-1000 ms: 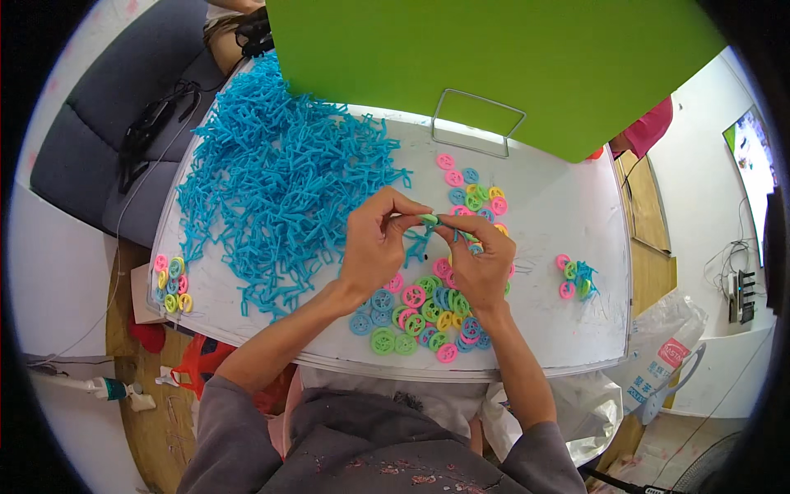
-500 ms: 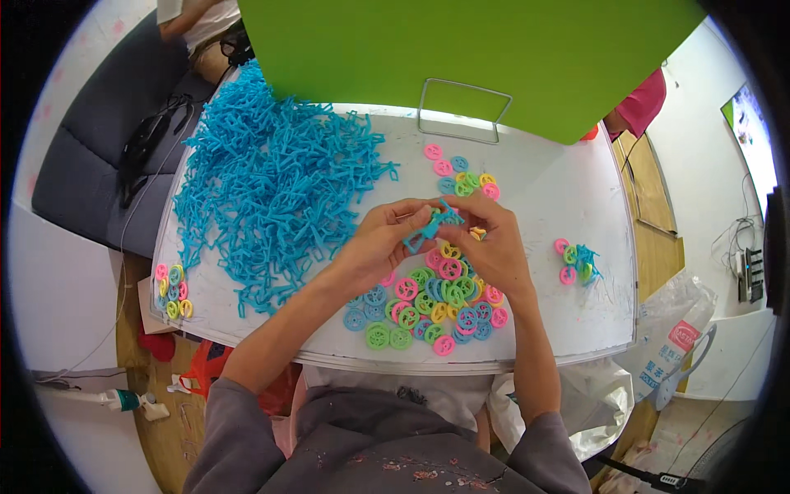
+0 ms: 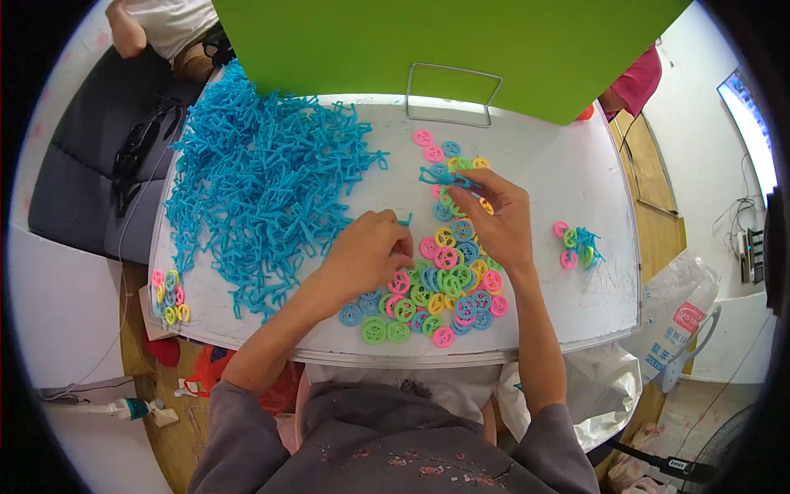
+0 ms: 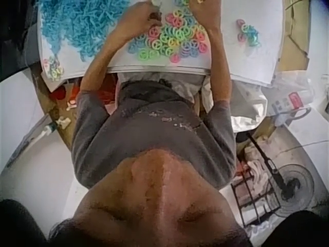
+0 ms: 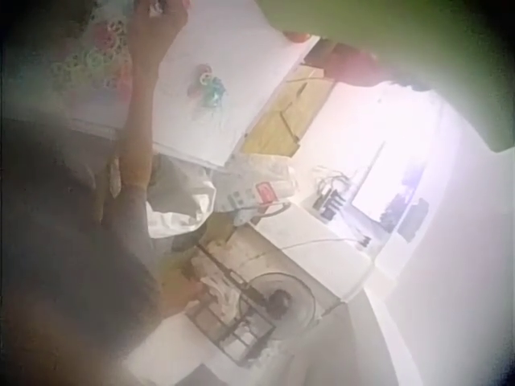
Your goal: Assemble colorful plastic gears and smiley face links on a workbench.
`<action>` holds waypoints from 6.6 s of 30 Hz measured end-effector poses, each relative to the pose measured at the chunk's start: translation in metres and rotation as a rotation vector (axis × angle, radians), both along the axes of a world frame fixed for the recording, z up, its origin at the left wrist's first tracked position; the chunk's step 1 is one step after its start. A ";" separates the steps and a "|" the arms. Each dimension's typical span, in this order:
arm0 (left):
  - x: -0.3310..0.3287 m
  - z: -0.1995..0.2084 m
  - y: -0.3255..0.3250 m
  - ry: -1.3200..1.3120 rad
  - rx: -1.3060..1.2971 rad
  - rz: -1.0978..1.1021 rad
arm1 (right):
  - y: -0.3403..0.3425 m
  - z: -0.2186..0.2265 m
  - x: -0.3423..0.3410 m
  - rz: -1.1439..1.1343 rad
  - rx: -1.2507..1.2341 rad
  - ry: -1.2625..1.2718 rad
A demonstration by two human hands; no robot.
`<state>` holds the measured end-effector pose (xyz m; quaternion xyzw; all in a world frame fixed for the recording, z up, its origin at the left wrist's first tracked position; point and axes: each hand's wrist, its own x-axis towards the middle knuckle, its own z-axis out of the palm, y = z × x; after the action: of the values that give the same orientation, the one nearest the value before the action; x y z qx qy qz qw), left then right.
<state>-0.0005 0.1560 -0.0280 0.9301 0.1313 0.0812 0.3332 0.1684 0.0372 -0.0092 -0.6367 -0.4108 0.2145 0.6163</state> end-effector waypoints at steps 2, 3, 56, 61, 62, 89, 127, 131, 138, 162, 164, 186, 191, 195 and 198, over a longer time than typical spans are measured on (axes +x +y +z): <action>-0.002 0.001 -0.005 -0.033 0.010 0.010 | 0.001 -0.002 0.000 0.014 -0.040 -0.052; -0.002 0.002 -0.007 -0.066 0.020 0.017 | 0.001 -0.004 0.000 -0.002 -0.039 -0.114; 0.016 -0.004 -0.013 -0.723 -0.715 0.417 | 0.008 -0.014 -0.026 0.033 -0.122 0.609; 0.016 -0.012 -0.012 -0.815 -0.527 0.364 | 0.006 -0.014 -0.029 0.010 -0.175 0.596; 0.016 -0.010 -0.012 -0.773 -0.445 0.381 | 0.006 -0.013 -0.029 0.010 -0.175 0.597; 0.019 -0.001 -0.015 -0.733 -0.825 0.449 | 0.009 -0.006 -0.050 -0.193 -0.077 0.296; 0.007 0.020 0.015 -0.345 -0.655 0.235 | -0.037 0.023 -0.006 -0.208 -0.146 -0.336; -0.013 0.006 0.035 -0.213 0.248 0.234 | -0.098 0.039 0.055 -0.353 -0.315 -0.271; 0.003 0.014 0.028 -0.158 -0.095 0.255 | -0.128 0.037 0.083 -0.503 -0.745 -0.797; 0.017 -0.018 -0.014 -0.303 -0.072 0.109 | -0.005 -0.005 -0.011 -0.013 -0.036 0.193; 0.018 -0.011 -0.013 -0.301 -0.100 0.152 | -0.007 -0.005 -0.010 -0.053 -0.108 0.107; 0.019 -0.008 -0.004 -0.530 -0.752 0.318 | 0.005 -0.026 -0.040 -0.016 -0.062 0.225; 0.017 -0.003 -0.008 -0.586 -0.573 0.370 | 0.008 -0.024 -0.038 -0.024 -0.132 0.409; 0.017 -0.001 -0.013 -0.718 -0.241 0.319 | 0.009 -0.022 -0.034 0.040 -0.050 0.816; 0.018 0.000 -0.015 -0.744 -0.243 0.276 | 0.007 -0.006 -0.040 0.032 -0.048 0.805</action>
<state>0.0176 0.1414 -0.0284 0.7650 0.1342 0.4396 0.4512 0.1286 0.0441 -0.0151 -0.5096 -0.1413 0.4657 0.7096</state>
